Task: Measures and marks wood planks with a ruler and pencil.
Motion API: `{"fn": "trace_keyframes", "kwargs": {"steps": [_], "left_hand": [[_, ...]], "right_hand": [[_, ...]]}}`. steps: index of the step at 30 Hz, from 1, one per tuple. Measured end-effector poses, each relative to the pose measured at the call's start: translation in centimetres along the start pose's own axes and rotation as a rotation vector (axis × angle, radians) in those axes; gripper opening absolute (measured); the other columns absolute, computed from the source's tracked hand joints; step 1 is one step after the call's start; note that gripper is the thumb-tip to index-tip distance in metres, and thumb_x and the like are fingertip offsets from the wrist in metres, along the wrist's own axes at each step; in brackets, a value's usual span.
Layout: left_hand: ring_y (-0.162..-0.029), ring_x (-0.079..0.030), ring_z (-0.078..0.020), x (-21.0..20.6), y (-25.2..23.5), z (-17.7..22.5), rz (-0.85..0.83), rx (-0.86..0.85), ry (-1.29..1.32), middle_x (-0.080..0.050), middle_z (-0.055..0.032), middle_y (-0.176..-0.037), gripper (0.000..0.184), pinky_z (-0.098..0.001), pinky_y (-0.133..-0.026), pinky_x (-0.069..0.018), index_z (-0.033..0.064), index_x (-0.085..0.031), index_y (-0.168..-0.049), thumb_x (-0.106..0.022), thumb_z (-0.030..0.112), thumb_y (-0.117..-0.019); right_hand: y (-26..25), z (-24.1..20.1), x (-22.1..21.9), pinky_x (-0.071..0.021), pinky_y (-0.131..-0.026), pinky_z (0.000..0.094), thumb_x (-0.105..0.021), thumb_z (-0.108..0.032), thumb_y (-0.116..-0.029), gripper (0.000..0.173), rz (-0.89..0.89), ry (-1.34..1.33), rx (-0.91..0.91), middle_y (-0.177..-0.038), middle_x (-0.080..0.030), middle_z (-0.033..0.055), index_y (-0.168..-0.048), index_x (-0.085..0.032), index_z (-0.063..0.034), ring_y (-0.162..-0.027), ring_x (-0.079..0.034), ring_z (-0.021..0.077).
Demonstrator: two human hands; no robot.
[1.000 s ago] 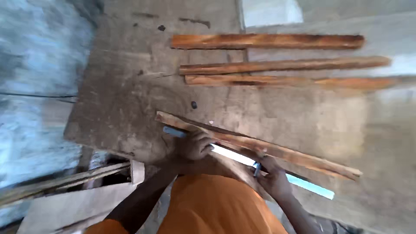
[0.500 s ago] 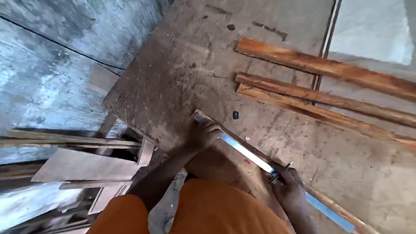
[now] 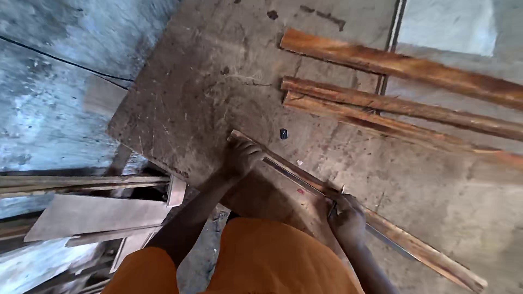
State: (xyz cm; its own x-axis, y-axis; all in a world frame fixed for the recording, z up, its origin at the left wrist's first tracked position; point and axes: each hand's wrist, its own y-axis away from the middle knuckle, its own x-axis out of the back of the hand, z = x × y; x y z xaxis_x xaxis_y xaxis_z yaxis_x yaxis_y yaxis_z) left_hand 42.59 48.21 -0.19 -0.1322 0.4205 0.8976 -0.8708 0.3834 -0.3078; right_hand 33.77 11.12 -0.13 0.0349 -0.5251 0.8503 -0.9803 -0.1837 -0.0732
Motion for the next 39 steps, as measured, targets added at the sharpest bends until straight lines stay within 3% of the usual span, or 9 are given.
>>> {"fn": "trace_keyframes", "kwargs": {"steps": [5, 9, 11, 14, 16, 21, 26, 30, 39], "left_hand": [[-0.116, -0.068, -0.0173, -0.4, -0.1, 0.1, 0.074, 0.007, 0.043, -0.076, 0.0026, -0.117, 0.019, -0.0386, -0.106, -0.0525, 0.0228, -0.080, -0.112, -0.064, 0.023, -0.1008], [-0.135, -0.057, -0.0219, -0.2, 1.1, -0.6, -0.023, 0.005, 0.085, -0.067, -0.0039, -0.137, 0.026, -0.0415, -0.116, -0.0449, 0.0183, -0.075, -0.123, -0.064, 0.028, -0.1015], [-0.136, -0.056, -0.0219, -0.2, 1.6, -1.1, -0.031, -0.004, 0.122, -0.067, -0.0043, -0.137, 0.026, -0.0411, -0.117, -0.0442, 0.0173, -0.075, -0.123, -0.064, 0.027, -0.1018], [-0.130, -0.060, -0.0166, 0.2, 1.5, -0.9, -0.027, 0.040, 0.092, -0.070, 0.0016, -0.129, 0.020, -0.0379, -0.112, -0.0488, 0.0207, -0.077, -0.116, -0.061, 0.025, -0.1034], [-0.125, -0.063, -0.0153, 0.2, 1.4, -0.8, 0.013, 0.058, 0.072, -0.073, 0.0033, -0.124, 0.018, -0.0373, -0.108, -0.0518, 0.0220, -0.079, -0.111, -0.064, 0.025, -0.1017], [-0.121, -0.065, -0.0162, -0.2, 1.7, -0.9, 0.109, 0.059, 0.093, -0.074, 0.0005, -0.119, 0.015, -0.0359, -0.106, -0.0531, 0.0187, -0.080, -0.105, -0.066, 0.021, -0.1008], [-0.121, -0.066, -0.0170, -1.2, 2.1, -1.1, 0.179, 0.063, 0.103, -0.074, -0.0001, -0.119, 0.014, -0.0366, -0.106, -0.0535, 0.0196, -0.080, -0.104, -0.067, 0.022, -0.1001], [-0.122, -0.065, -0.0189, -1.0, 2.2, -1.2, 0.152, 0.039, 0.140, -0.073, -0.0032, -0.120, 0.017, -0.0365, -0.107, -0.0529, 0.0162, -0.080, -0.106, -0.064, 0.014, -0.1004], [-0.120, -0.066, -0.0191, -1.0, 2.0, -1.6, 0.135, 0.010, 0.194, -0.074, -0.0038, -0.116, 0.015, -0.0359, -0.106, -0.0534, 0.0146, -0.079, -0.105, -0.065, 0.015, -0.1003]], "right_hand": [[-0.1, 0.1, -0.4, -0.0496, -0.093, 0.0575, -0.062, -0.033, -0.0997, 0.032, 0.042, 0.056, -0.001, -0.111, -0.066, 0.0179, -0.119, -0.073, -0.0102, -0.108, -0.061, 0.0399], [0.8, 1.6, -1.0, -0.0493, -0.093, 0.0559, -0.065, -0.037, -0.0954, 0.039, 0.019, 0.082, 0.063, -0.118, -0.063, 0.0182, -0.126, -0.071, -0.0135, -0.110, -0.058, 0.0394], [0.8, 1.1, -0.6, -0.0494, -0.093, 0.0577, -0.067, -0.029, -0.0950, 0.034, 0.007, 0.088, 0.065, -0.119, -0.063, 0.0203, -0.125, -0.072, -0.0125, -0.111, -0.059, 0.0419], [0.4, 0.4, 0.0, -0.0498, -0.092, 0.0595, -0.065, -0.020, -0.0943, 0.029, -0.023, 0.073, 0.036, -0.117, -0.064, 0.0209, -0.121, -0.074, -0.0125, -0.111, -0.059, 0.0427], [0.2, 0.1, 0.1, -0.0510, -0.089, 0.0604, -0.064, -0.022, -0.0959, 0.027, -0.028, 0.062, 0.049, -0.115, -0.065, 0.0218, -0.119, -0.075, -0.0123, -0.108, -0.061, 0.0432], [0.0, 1.1, -0.3, -0.0504, -0.093, 0.0567, -0.063, -0.027, -0.0965, 0.027, -0.023, 0.032, 0.090, -0.115, -0.067, 0.0193, -0.116, -0.076, -0.0127, -0.109, -0.063, 0.0390], [-0.1, 1.1, 0.0, -0.0503, -0.093, 0.0571, -0.064, -0.025, -0.0966, 0.026, -0.035, 0.034, 0.096, -0.115, -0.068, 0.0201, -0.117, -0.075, -0.0118, -0.108, -0.063, 0.0401], [-0.1, 1.4, 0.0, -0.0499, -0.093, 0.0575, -0.065, -0.025, -0.0958, 0.027, -0.036, 0.020, 0.103, -0.115, -0.068, 0.0209, -0.115, -0.076, -0.0094, -0.107, -0.063, 0.0407], [-0.1, 1.3, 0.1, -0.0517, -0.091, 0.0557, -0.064, -0.025, -0.0962, 0.027, -0.036, 0.018, 0.079, -0.113, -0.068, 0.0192, -0.116, -0.076, -0.0116, -0.105, -0.064, 0.0386]]}}
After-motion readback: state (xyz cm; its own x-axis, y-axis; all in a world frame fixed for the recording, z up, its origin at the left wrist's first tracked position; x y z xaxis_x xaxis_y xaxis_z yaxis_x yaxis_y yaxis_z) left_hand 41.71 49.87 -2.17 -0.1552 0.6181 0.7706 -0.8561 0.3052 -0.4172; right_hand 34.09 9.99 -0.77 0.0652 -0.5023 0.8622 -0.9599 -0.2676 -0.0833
